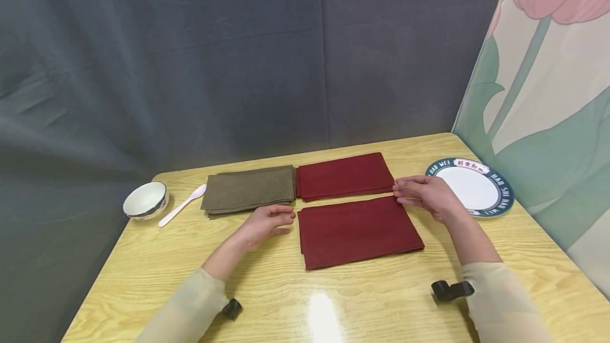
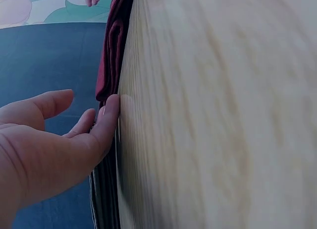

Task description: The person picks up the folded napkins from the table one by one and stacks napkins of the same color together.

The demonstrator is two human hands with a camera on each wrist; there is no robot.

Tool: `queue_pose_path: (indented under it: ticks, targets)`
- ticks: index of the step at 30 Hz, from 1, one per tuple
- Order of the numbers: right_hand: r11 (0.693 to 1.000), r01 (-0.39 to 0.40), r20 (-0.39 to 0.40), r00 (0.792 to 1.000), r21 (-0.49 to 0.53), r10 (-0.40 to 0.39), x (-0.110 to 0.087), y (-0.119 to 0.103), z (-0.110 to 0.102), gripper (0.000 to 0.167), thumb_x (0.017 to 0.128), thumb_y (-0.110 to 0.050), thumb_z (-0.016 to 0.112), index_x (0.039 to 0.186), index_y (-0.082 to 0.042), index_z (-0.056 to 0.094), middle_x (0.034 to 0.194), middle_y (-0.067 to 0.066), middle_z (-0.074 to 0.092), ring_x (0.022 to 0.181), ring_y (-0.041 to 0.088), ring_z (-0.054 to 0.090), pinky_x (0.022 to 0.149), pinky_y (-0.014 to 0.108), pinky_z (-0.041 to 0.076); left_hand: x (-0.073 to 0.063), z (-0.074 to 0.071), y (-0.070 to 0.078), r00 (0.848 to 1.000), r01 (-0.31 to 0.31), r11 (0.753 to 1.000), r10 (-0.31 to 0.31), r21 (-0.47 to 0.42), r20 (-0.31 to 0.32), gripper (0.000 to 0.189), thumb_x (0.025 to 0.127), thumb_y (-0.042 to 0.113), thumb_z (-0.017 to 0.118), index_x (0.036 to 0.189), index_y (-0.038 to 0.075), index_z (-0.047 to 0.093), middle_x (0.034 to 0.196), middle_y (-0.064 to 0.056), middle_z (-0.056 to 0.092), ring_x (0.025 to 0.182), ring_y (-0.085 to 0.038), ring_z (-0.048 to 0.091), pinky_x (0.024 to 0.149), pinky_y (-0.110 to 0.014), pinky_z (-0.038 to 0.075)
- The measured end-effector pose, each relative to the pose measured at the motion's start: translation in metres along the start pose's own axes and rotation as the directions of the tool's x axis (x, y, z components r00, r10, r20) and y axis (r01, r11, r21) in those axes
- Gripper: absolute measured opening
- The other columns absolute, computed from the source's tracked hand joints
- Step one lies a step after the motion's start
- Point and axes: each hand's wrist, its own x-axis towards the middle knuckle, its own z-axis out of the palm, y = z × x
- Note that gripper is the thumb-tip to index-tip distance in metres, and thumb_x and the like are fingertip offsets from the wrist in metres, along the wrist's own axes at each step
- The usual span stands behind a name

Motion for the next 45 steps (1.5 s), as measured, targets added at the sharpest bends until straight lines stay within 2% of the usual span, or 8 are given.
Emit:
queue_pose_path:
  ticks: [3,8,16,20,24,31,39,45]
  targets:
    - [1.000,-0.002,-0.026,1.000,-0.027,0.001,-0.004,-0.001,-0.007,0.035,0.103,-0.013,0.061,0.129,0.010,0.056,0.102,0.002,0.075,0.098,0.017,0.073,0.088,0.039,0.055,0.001,0.003,0.002,1.000,0.008,1.000,-0.008,0.001,0.009,0.044,0.103,0.002,0.056,0.143,-0.015,0.045,0.143,-0.031,0.049,0.133,-0.043,0.048,0.100,-0.046,0.050]
    - [0.986,-0.026,-0.037,0.999,-0.165,0.021,-0.008,0.002,-0.012,0.056,0.106,-0.017,0.057,0.141,0.023,0.037,0.107,0.002,0.074,0.097,0.014,0.072,0.088,0.037,0.056,0.003,0.006,0.003,1.000,0.013,1.000,-0.013,-0.001,0.013,0.045,0.103,0.001,0.055,0.144,-0.014,0.044,0.144,-0.030,0.047,0.133,-0.042,0.048,0.100,-0.046,0.050]
    - [0.943,-0.139,0.006,0.989,-0.301,0.148,-0.004,0.006,-0.010,0.061,0.106,-0.023,0.058,0.142,0.021,0.037,0.121,0.017,0.068,0.098,0.015,0.069,0.083,0.040,0.059,0.007,0.010,0.003,0.999,0.039,0.999,-0.039,-0.008,0.018,0.044,0.103,0.001,0.056,0.143,-0.012,0.046,0.147,-0.027,0.045,0.133,-0.040,0.048,0.098,-0.047,0.051]
    - [0.922,-0.157,0.013,0.985,-0.355,0.172,-0.003,0.006,-0.007,0.064,0.105,-0.026,0.060,0.143,0.021,0.037,0.126,0.022,0.066,0.099,0.017,0.069,0.082,0.038,0.059,0.008,0.013,0.006,0.998,0.055,0.998,-0.055,0.004,0.008,0.044,0.103,0.002,0.057,0.144,-0.011,0.047,0.148,-0.026,0.044,0.132,-0.038,0.049,0.096,-0.047,0.053]
    - [0.913,-0.150,0.018,0.985,-0.380,0.169,-0.002,0.006,-0.003,0.063,0.104,-0.025,0.061,0.142,0.021,0.039,0.125,0.022,0.065,0.100,0.016,0.067,0.081,0.037,0.060,0.008,0.016,0.008,0.997,0.071,0.997,-0.071,0.011,-0.003,0.045,0.102,0.002,0.058,0.145,-0.010,0.047,0.149,-0.026,0.044,0.130,-0.036,0.051,0.094,-0.045,0.054]
    - [0.917,-0.137,0.041,0.986,-0.374,0.164,0.003,0.014,0.001,0.060,0.104,-0.022,0.060,0.143,0.020,0.039,0.112,0.010,0.069,0.093,0.013,0.066,0.076,0.031,0.058,0.012,0.020,0.009,0.995,0.098,0.994,-0.097,0.036,-0.030,0.049,0.099,0.000,0.061,0.145,-0.009,0.047,0.151,-0.025,0.043,0.130,-0.035,0.052,0.088,-0.041,0.057]
    - [0.932,-0.110,0.082,0.986,-0.346,0.147,0.007,0.018,0.007,0.055,0.104,-0.017,0.058,0.140,0.020,0.039,0.109,0.008,0.067,0.095,0.013,0.064,0.081,0.032,0.057,0.016,0.023,0.007,0.994,0.098,0.993,-0.094,0.069,-0.061,0.042,0.098,0.001,0.063,0.139,-0.003,0.059,0.148,-0.020,0.047,0.111,-0.024,0.060,0.084,-0.037,0.058]
    - [0.936,-0.117,0.079,0.985,-0.331,0.151,0.008,0.018,0.008,0.050,0.104,-0.016,0.058,0.138,0.018,0.042,0.107,0.007,0.067,0.094,0.013,0.064,0.081,0.031,0.057,0.016,0.026,0.006,0.997,0.070,0.994,-0.066,0.081,-0.047,0.040,0.097,-0.001,0.064,0.137,-0.002,0.060,0.144,-0.018,0.048,0.095,-0.017,0.061,0.084,-0.038,0.057]
